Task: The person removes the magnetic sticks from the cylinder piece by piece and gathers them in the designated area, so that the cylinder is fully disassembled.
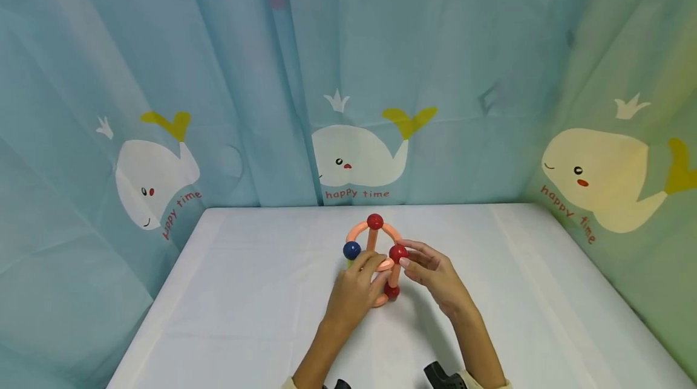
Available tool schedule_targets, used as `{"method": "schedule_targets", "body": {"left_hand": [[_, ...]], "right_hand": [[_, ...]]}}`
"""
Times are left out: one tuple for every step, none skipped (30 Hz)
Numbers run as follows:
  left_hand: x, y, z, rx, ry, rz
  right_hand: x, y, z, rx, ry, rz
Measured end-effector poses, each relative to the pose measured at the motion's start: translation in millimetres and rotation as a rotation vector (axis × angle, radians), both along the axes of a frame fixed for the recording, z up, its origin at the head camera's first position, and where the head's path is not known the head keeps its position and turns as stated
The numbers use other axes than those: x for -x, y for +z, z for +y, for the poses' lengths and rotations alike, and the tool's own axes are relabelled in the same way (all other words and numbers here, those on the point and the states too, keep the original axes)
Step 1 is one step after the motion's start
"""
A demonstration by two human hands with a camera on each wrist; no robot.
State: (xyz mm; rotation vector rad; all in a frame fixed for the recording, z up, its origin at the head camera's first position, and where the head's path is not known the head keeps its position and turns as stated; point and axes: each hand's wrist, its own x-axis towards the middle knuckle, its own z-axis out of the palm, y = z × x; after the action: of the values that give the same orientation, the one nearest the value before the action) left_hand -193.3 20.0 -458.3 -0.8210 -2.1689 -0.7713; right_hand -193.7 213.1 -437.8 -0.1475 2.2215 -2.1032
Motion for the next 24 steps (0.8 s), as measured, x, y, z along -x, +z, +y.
{"method": "schedule_targets", "body": {"left_hand": [[0.5,-0.5,-0.1,-0.003,0.0,0.003],[1.1,-1.1,-0.2,-0.006,-0.003,0.007],[1.5,-1.4,-0.3,-0.012,-0.005,0.011],[1.9,-1.9,-0.4,-0.017,-0.007,0.011],[2.3,-2.3,-0.4,-0.021,-0.009,0.011],[2.7,-2.9,-0.5,-0.022,-0.007,0.012],[3.1,-3.4,-0.4,-0.023,-0.008,0.012],[3.4,-3.9,-0.4,-0.024,-0.011,0.013],[3.6,-4.3,-0.2,-0.021,-0.012,0.012],[3.8,-4.6,-0.1,-0.018,-0.013,0.013],[4.0,-4.8,0.0,-0.014,-0.014,0.014],[4.0,-4.7,0.1,-0.009,-0.013,0.016],[3.9,-4.6,0.2,-0.007,-0.014,0.019],[3.9,-4.5,0.3,-0.008,-0.015,0.022],[3.8,-4.3,0.4,-0.005,-0.012,0.024],[3.7,-4.2,0.3,-0.004,-0.011,0.027],[3.6,-3.9,0.3,-0.003,-0.009,0.031],[3.7,-3.8,0.2,-0.003,-0.01,0.034],[3.9,-3.8,0.1,-0.003,-0.01,0.039],[4.1,-3.6,0.0,-0.004,-0.01,0.041],[4.3,-3.3,-0.2,-0.003,-0.009,0.044],[4.6,-3.2,-0.5,-0.005,-0.012,0.046],[4.9,-2.8,-0.8,-0.006,-0.013,0.045],[5.3,-2.8,-1.2,-0.007,-0.015,0.043]], "right_hand": [[0.4,0.0,-0.9,0.009,-0.006,-0.001],[0.7,0.1,-1.6,0.019,-0.009,-0.001],[1.0,0.2,-2.2,0.024,-0.013,-0.001],[1.3,0.2,-2.6,0.032,-0.015,0.0],[1.5,0.1,-3.0,0.037,-0.016,0.0],[1.8,-0.3,-3.1,0.039,-0.015,0.0],[1.8,-0.7,-3.1,0.041,-0.016,0.002],[1.7,-1.3,-3.0,0.043,-0.015,0.004],[1.6,-1.9,-2.7,0.043,-0.015,0.006],[1.6,-2.4,-2.4,0.042,-0.016,0.008],[1.5,-2.9,-2.1,0.04,-0.016,0.012],[1.5,-3.3,-1.7,0.039,-0.015,0.014],[1.5,-3.7,-1.5,0.038,-0.015,0.015],[1.5,-4.0,-1.4,0.038,-0.014,0.016],[1.7,-4.2,-1.3,0.035,-0.013,0.017],[1.7,-4.4,-1.3,0.036,-0.013,0.017],[1.8,-4.6,-1.4,0.04,-0.011,0.016],[2.0,-4.7,-1.5,0.039,-0.01,0.017],[2.2,-4.8,-1.7,0.039,-0.012,0.018],[2.5,-4.8,-1.8,0.04,-0.015,0.019],[2.8,-4.8,-2.0,0.039,-0.016,0.02],[3.2,-4.7,-2.2,0.038,-0.018,0.021],[3.6,-4.7,-2.4,0.036,-0.019,0.023],[4.2,-4.6,-2.7,0.031,-0.023,0.025]]}}
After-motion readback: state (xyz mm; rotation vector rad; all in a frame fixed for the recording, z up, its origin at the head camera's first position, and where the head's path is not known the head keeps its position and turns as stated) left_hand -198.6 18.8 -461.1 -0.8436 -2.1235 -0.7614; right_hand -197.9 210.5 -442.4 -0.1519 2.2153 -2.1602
